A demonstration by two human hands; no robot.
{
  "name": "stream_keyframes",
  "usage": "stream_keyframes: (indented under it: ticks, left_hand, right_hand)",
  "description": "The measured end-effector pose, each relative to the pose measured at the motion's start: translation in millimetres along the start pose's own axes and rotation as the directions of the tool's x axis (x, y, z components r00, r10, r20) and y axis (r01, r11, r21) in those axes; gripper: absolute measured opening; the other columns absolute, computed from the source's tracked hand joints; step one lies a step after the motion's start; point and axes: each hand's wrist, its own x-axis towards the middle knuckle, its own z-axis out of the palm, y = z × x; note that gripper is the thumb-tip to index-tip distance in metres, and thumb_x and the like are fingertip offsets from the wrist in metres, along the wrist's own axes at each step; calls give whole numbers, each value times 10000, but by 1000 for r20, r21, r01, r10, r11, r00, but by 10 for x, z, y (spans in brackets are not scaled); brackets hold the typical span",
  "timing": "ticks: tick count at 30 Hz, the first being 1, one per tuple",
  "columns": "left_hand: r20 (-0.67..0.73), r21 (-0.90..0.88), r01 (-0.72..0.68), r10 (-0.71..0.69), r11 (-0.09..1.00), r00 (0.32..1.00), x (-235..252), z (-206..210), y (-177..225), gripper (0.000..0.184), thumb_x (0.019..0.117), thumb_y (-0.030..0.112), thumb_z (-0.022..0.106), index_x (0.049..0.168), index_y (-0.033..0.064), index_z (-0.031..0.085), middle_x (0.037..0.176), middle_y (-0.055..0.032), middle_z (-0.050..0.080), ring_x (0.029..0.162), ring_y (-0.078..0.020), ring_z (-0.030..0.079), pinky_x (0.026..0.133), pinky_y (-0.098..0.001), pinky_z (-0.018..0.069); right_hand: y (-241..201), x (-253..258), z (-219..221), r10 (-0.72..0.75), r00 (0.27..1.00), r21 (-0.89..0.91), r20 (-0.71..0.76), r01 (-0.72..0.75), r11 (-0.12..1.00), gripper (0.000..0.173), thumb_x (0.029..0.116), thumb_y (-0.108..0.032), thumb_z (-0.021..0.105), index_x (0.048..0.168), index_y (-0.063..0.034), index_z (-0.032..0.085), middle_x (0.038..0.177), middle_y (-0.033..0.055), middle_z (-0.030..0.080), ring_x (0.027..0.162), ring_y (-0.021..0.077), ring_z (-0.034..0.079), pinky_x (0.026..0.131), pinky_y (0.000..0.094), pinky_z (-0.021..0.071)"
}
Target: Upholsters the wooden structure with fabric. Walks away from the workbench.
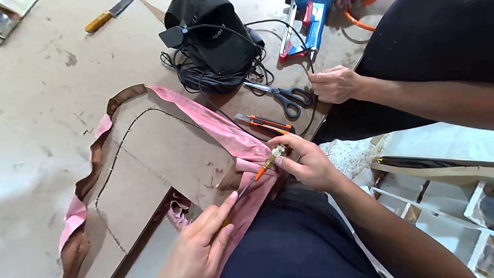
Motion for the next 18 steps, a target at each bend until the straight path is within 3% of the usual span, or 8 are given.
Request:
stream_keyframes:
  ticks: [3,5,8,11,14,16,18]
  left_hand:
    - [-80,-37,-11,8,999,997,40,107,-28,457,1069,376,503,1484,197,572,986,-24,698,816,-73,643,721,-260,567]
    - [-140,-85,-3,-9,996,990,46,154,-73,469,1077,401,486,1487,191,569,1049,-11,719,861,-48,659,772,-244,578]
    - [-279,-109,37,-67,993,958,30,146,-127,451,1062,341,514,1461,145,592,1116,-4,739,915,-35,686,829,-241,595]
    - [-396,-51,107,-119,993,911,-36,99,-197,447,1046,297,533,1437,92,605,1185,-13,740,989,-39,698,892,-243,595]
    - [-432,-24,190,-182,981,883,-109,96,-274,454,1045,319,514,1439,113,606,1215,5,736,1023,-30,697,915,-247,591]
    - [-447,-14,235,-216,972,868,-153,110,-323,452,1040,331,502,1434,139,617,1160,18,746,962,-23,695,870,-243,592]
    - [-450,-12,257,-234,966,862,-179,136,-355,443,1038,341,494,1425,172,630,1112,28,749,938,-26,695,846,-249,595]
  right_hand:
    - [-17,155,14,22,999,57,47,-25,998,334,945,-212,623,1270,-171,688,1159,-32,681,972,78,669,796,309,607]
    - [-126,262,32,4,999,80,49,-8,997,314,945,-191,630,1251,-150,688,1118,-23,691,910,81,669,754,301,603]
    - [-421,676,79,-118,983,-9,138,120,993,332,936,-160,642,1266,-161,684,1110,-34,675,861,47,637,723,254,570]
    - [-569,1209,269,-297,897,-160,327,362,918,299,959,-164,676,1258,-166,691,1194,-15,684,1095,109,636,945,352,557]
    - [-463,1496,543,-334,822,-305,462,501,810,291,986,-175,615,1249,-242,718,1337,-77,665,1371,179,504,1146,498,397]
    - [-341,1524,705,-334,802,-313,496,524,792,333,1041,-198,498,1272,-260,729,1478,-97,584,1480,176,401,1227,492,305]
    - [-290,1502,763,-316,807,-270,499,491,828,345,1071,-212,455,1284,-248,725,1532,-96,533,1516,164,346,1252,456,289]
